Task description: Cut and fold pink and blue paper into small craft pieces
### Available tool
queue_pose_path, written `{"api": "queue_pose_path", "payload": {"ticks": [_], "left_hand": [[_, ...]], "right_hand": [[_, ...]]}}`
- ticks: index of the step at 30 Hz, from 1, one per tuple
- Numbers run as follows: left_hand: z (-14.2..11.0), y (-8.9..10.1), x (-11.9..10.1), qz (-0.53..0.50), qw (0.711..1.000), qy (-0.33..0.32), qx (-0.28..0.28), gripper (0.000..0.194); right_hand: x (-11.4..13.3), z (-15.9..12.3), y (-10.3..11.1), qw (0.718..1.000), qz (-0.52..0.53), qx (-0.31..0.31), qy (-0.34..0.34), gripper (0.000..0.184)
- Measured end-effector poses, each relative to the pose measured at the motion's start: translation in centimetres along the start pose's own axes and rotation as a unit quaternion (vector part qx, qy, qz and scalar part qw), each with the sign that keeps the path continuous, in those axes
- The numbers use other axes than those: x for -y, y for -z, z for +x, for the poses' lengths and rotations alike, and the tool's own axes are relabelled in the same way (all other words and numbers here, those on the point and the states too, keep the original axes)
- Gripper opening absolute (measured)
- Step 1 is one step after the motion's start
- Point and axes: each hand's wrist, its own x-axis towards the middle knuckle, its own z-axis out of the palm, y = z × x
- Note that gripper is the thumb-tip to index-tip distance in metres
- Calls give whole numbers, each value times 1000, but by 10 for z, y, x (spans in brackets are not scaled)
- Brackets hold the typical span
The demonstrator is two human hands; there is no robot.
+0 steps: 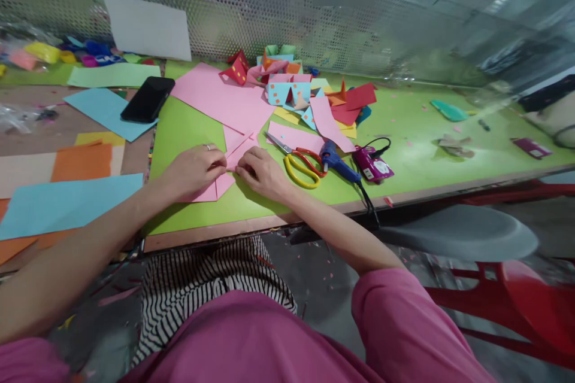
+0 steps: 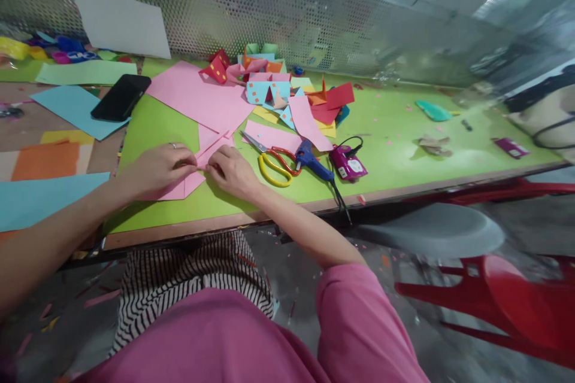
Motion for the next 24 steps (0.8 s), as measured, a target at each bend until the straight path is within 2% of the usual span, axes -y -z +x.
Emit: {"api": "queue_pose_path", "payload": {"ticks": [5, 12, 18, 21, 24], "left_hand": [[5, 0, 2, -35, 999, 11, 0, 27], [4, -9, 4, -78, 996, 21, -38, 23], [1, -13, 2, -75, 996, 21, -50, 24], [1, -13, 0, -81, 995, 27, -48, 26], [0, -12, 0, -76, 996, 27, -49, 27]], "right_hand": [[-1, 0, -1, 999, 24, -6, -26, 17], [-7, -5, 11, 997, 77, 7, 6, 9], [-9, -6, 12, 999, 3, 23, 34, 16], [-6, -6, 14, 999, 38, 9, 21, 16], [-3, -6, 13, 997, 73, -9, 4, 25]]}}
